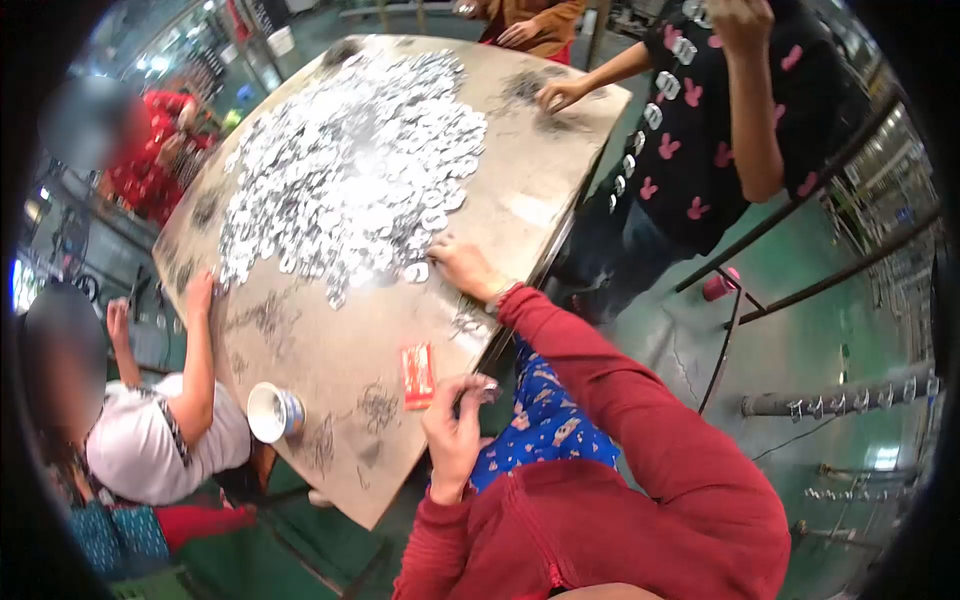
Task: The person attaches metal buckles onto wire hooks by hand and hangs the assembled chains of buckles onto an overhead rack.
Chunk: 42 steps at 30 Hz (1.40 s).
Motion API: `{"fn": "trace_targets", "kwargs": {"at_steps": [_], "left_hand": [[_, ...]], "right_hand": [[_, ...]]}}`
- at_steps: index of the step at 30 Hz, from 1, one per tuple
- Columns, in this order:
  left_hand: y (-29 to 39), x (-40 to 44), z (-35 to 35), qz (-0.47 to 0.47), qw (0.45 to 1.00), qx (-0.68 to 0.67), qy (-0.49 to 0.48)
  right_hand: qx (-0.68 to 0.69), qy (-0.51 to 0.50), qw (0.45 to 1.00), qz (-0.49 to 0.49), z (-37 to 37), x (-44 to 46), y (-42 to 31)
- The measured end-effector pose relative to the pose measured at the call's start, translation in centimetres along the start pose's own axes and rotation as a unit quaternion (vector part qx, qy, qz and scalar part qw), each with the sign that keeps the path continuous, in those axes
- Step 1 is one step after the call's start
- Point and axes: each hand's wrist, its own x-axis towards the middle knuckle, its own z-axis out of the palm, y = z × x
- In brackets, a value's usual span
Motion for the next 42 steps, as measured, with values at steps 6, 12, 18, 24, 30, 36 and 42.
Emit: {"fn": "trace_targets", "kwargs": {"at_steps": [6, 12, 18, 24, 30, 36, 42], "left_hand": [[-0.4, 0.5, -0.6, 0.014, 1.0, -0.005, 0.004], [-0.4, 1.6, 0.1, 0.04, 0.997, 0.072, -0.002], [-0.1, 2.1, 0.6, 0.106, 0.988, 0.112, -0.016], [-0.8, 1.3, 0.3, 0.097, 0.987, 0.129, 0.01], [-2.3, 2.5, -1.6, 0.158, 0.97, 0.181, 0.03], [-8.5, 15.3, -17.2, 0.137, 0.858, 0.438, 0.23], [-12.9, 19.4, -25.0, -0.011, 0.685, 0.707, 0.176]], "right_hand": [[0.265, 0.031, 0.927, 0.264, -5.3, -0.9, -3.4], [0.339, -0.004, 0.904, 0.262, -15.1, -6.7, -14.9], [0.365, 0.068, 0.912, 0.175, -17.5, -9.3, -18.0], [0.372, 0.068, 0.895, 0.236, -15.4, -10.0, -18.5], [0.497, 0.1, 0.819, 0.269, -13.2, -10.9, -15.9], [0.513, 0.069, 0.813, 0.267, -13.7, -10.5, -15.1], [0.51, 0.051, 0.808, 0.291, -14.6, -10.9, -15.3]]}}
